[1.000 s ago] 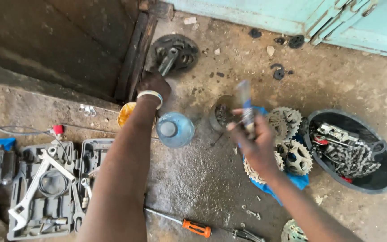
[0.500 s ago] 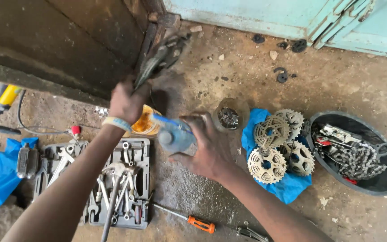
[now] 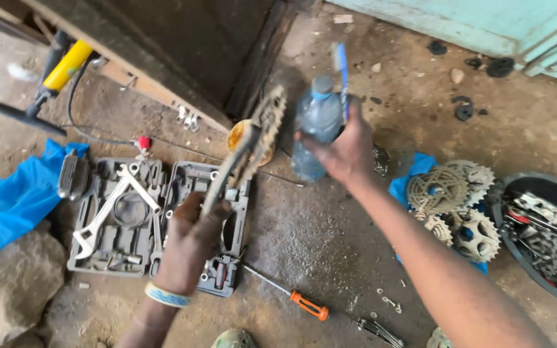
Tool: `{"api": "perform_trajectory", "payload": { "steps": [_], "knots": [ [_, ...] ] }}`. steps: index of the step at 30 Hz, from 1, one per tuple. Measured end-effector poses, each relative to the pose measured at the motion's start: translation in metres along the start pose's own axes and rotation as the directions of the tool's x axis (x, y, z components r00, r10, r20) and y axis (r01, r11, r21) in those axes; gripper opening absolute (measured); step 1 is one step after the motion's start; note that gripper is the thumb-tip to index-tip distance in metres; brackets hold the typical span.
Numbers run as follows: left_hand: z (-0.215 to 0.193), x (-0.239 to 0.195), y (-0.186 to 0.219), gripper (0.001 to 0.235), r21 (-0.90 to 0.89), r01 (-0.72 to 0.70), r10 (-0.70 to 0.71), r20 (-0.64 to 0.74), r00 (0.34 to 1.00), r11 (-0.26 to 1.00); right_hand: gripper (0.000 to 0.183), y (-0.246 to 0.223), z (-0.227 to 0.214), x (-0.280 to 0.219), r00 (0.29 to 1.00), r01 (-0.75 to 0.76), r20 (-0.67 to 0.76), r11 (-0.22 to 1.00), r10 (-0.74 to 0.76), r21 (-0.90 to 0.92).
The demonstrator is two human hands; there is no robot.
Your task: The person cleans a bicycle cassette using a toothbrush and a liquid from a plastic bottle. They scrub the cassette thoroughly, rotating it to access different sides and gaps between the gears.
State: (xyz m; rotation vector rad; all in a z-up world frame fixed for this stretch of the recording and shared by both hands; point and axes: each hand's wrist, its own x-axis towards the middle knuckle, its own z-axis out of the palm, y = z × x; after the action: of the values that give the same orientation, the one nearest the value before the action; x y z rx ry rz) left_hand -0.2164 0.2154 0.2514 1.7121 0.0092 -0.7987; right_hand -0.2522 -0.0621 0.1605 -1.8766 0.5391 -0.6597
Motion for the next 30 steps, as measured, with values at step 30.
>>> {"api": "perform_trajectory", "payload": {
  "steps": [30],
  "knots": [
    [0.017, -0.089, -0.111, 0.027, 0.363, 0.114, -0.146, 0.063, 0.987, 0.925, 0.029, -0.019, -0.058, -0.008, 0.98, 0.192, 0.054, 0.981, -0.191, -0.008]
  ]
}}
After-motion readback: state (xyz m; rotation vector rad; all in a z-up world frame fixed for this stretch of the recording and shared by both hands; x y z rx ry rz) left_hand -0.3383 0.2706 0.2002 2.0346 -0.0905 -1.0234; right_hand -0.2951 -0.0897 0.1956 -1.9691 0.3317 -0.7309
